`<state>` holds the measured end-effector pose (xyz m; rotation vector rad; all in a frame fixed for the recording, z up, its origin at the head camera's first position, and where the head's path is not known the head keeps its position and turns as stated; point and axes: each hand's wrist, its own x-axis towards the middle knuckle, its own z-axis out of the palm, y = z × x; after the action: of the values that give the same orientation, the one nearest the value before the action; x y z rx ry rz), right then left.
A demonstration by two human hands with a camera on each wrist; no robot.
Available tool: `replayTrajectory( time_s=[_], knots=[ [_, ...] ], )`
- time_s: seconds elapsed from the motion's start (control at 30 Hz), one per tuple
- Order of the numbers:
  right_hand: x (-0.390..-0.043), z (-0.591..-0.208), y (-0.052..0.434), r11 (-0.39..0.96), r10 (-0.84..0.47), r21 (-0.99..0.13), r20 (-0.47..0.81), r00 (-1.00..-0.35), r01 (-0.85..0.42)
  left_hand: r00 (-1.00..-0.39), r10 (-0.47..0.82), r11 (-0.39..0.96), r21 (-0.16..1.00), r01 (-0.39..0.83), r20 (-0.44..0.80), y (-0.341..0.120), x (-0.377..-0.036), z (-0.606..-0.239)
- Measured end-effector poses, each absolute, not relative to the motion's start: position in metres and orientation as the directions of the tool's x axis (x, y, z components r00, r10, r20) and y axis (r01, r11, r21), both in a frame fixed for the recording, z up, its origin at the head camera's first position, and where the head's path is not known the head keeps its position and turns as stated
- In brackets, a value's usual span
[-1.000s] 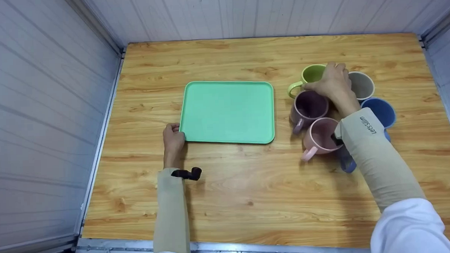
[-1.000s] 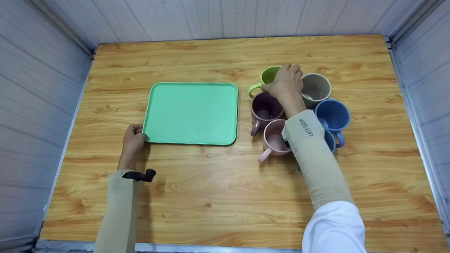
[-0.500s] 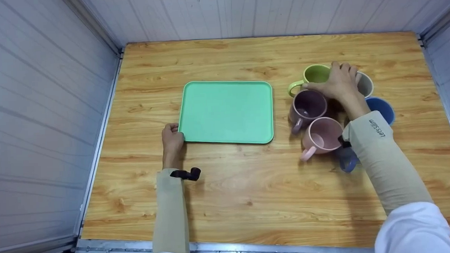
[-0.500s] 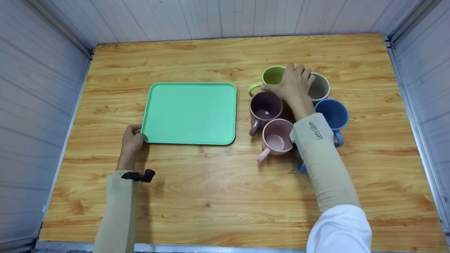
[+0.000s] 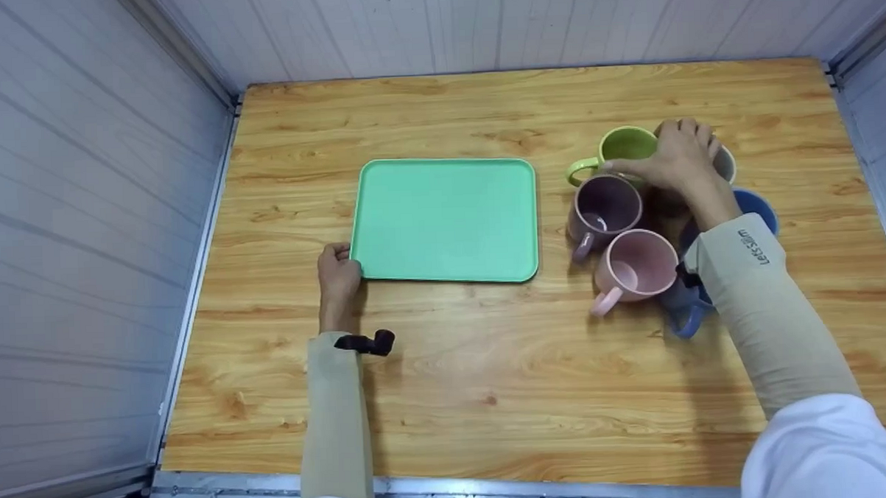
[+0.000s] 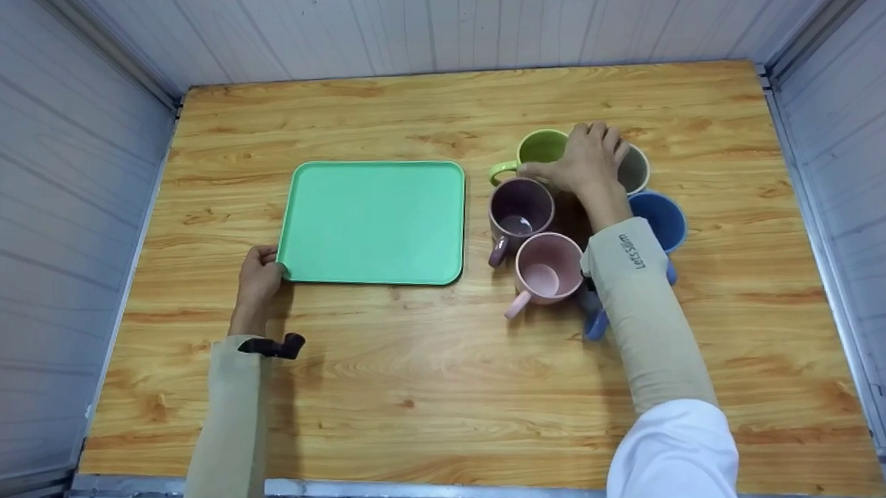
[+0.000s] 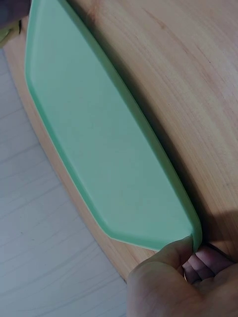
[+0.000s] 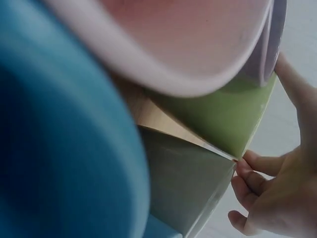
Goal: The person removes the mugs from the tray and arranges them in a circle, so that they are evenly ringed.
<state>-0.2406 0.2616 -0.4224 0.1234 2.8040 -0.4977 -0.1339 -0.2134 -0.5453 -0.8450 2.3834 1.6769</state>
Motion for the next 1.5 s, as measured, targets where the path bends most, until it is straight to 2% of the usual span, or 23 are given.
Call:
replayTrajectory(
  time_s=[0.23, 0.63, 1.2, 1.5],
  knots=[
    [-0.235, -0.425, 0.275, 0.915, 0.040, -0.378, -0.265, -0.963, 0.143, -0.841, -0.379, 0.243, 0.835, -0.493, -0.387, -0.218, -0.136, -0.544],
    [-0.237, -0.425, 0.277, 0.912, 0.016, -0.396, -0.228, -0.973, 0.108, -0.840, -0.370, 0.236, 0.835, -0.498, -0.396, -0.221, -0.135, -0.545],
    [-0.230, -0.426, 0.283, 0.898, 0.056, -0.407, -0.268, -0.962, 0.166, -0.843, -0.357, 0.270, 0.820, -0.505, -0.402, -0.216, -0.143, -0.547],
    [-0.224, -0.421, 0.277, 0.866, 0.008, -0.486, -0.229, -0.973, 0.122, -0.847, -0.355, 0.285, 0.817, -0.501, -0.396, -0.222, -0.142, -0.546]
  ],
)
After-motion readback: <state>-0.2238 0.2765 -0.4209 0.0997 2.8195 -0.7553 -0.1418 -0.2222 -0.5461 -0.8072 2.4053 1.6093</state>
